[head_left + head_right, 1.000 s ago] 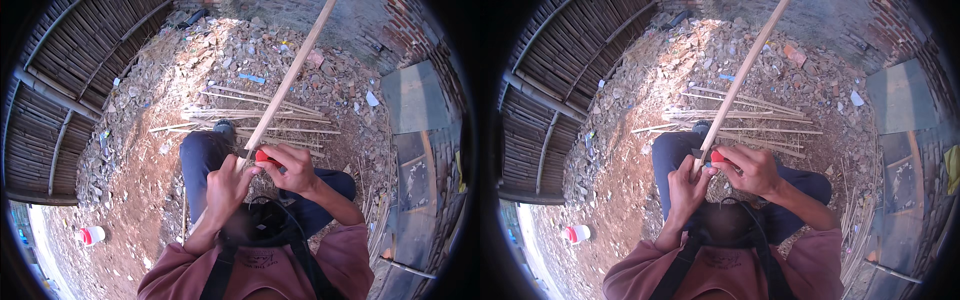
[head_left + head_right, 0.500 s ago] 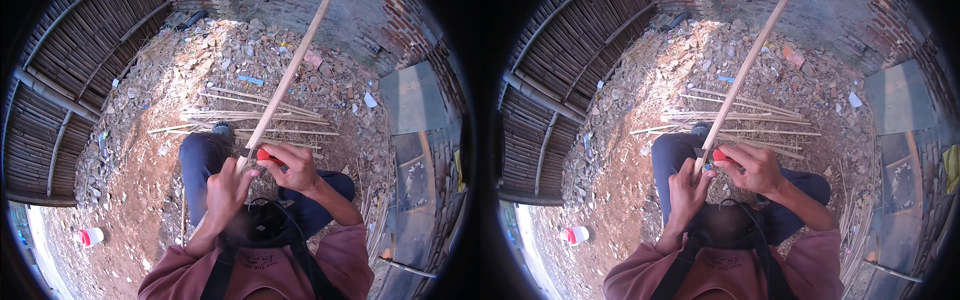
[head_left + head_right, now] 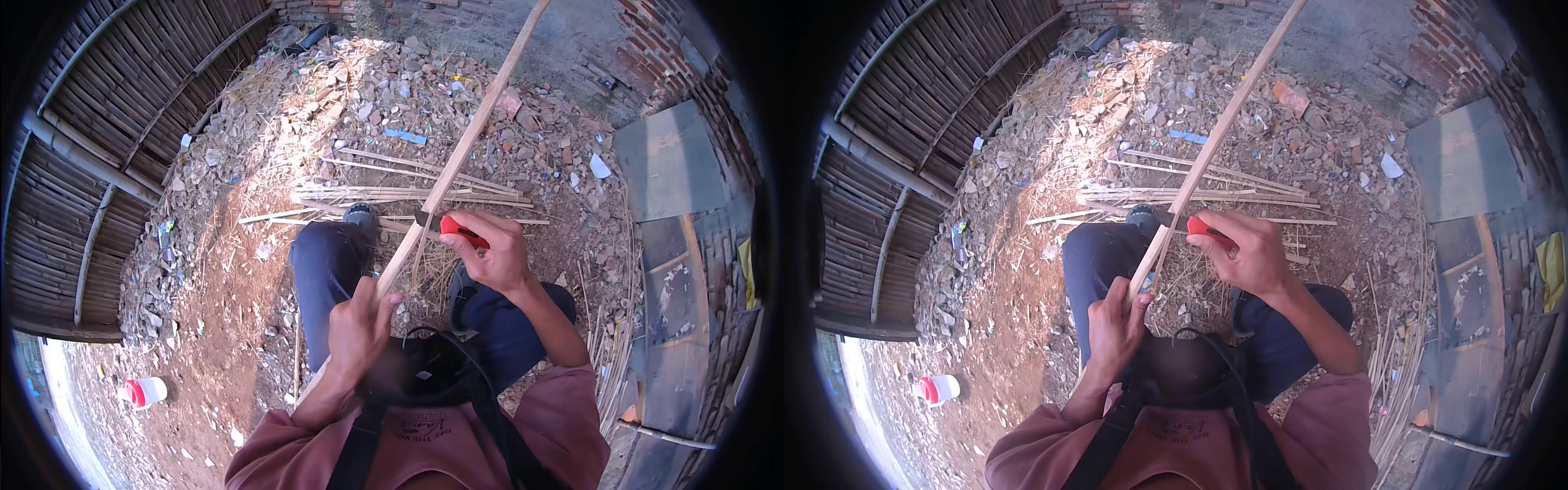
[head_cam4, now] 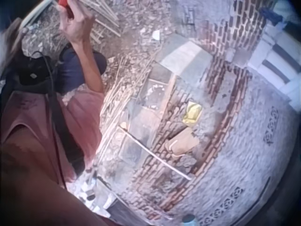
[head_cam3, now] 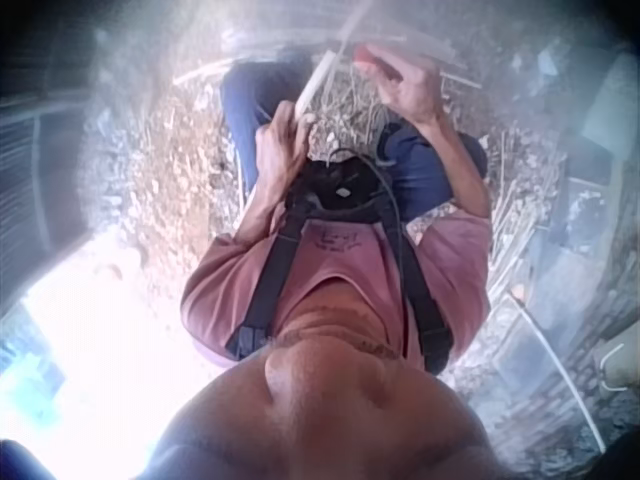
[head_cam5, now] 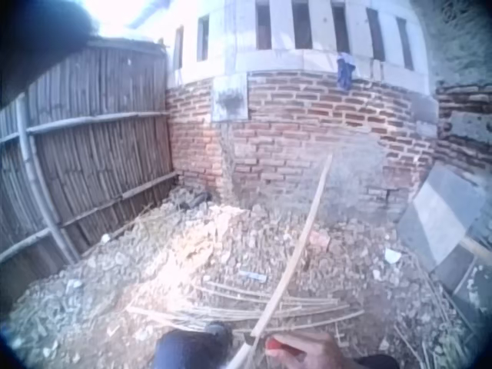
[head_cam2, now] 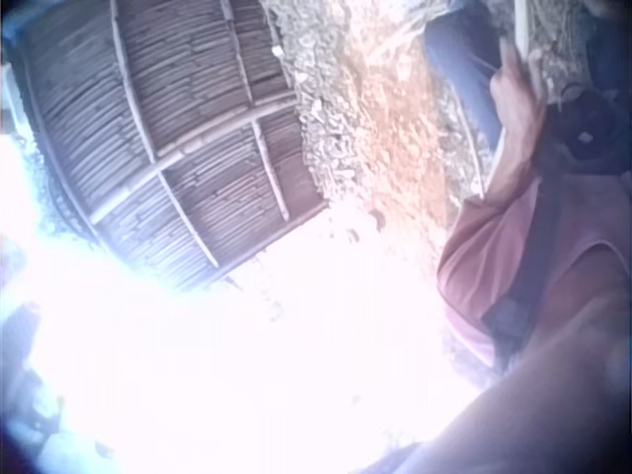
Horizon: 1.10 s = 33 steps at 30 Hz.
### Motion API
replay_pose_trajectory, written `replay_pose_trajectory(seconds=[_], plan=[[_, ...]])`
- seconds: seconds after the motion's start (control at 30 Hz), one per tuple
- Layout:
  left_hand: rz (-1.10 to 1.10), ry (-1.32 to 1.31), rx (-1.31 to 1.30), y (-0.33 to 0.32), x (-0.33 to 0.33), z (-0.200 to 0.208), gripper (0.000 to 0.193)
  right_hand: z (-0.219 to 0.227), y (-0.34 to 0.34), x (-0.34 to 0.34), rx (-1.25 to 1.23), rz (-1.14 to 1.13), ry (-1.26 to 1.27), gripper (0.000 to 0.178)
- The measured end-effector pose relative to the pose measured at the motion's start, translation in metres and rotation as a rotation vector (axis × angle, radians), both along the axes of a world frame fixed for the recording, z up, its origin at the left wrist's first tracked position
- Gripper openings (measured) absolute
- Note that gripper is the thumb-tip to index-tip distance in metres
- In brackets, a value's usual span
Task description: The person shaves a long thin piece of wood using a small red utility knife, holding the wood by hand and making controlled strokes along its length.
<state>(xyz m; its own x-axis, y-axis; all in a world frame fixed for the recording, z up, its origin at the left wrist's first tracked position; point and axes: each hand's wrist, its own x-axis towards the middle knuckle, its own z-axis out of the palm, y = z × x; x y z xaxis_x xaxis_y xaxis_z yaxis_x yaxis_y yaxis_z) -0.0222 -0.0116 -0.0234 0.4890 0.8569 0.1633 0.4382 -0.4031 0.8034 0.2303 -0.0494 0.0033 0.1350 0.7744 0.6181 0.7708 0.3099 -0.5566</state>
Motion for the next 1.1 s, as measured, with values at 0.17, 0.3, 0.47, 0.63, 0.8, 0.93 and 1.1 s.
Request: replay_pose_trajectory(seconds=[0.17, 0.3, 0.47, 0.63, 0.8, 0.93, 1.1], plan=[[-0.01, 0.036, 0.004, 0.002, -0.004, -0.001, 0.036, -0.002, 0.002, 0.0, 0.009, -0.004, -0.031, 0.028], [-0.002, 0.056, 0.008, 0.003, -0.006, -0.003, 0.036, 0.001, 0.003, -0.001, -0.026, 0.006, -0.017, 0.029], [0.0, 0.039, -0.033, 0.002, -0.003, -0.004, 0.036, 0.004, 0.006, 0.006, -0.026, 0.012, -0.038, 0.029], [-0.019, 0.049, -0.047, -0.013, -0.022, -0.01, 0.035, 0.016, 0.008, 0.041, 0.005, -0.126, -0.008, 0.028], [-0.03, 0.041, -0.014, -0.006, -0.022, -0.011, 0.035, 0.004, 0.019, 0.044, 0.074, -0.159, -0.096, 0.028], [-0.024, 0.051, -0.042, -0.012, -0.026, -0.022, 0.036, 0.006, 0.022, 0.041, -0.036, -0.086, -0.062, 0.027], [-0.056, 0.016, -0.08, -0.008, -0.023, -0.012, 0.03, 0.001, 0.025, 0.055, -0.317, 0.119, 0.396, 0.028]])
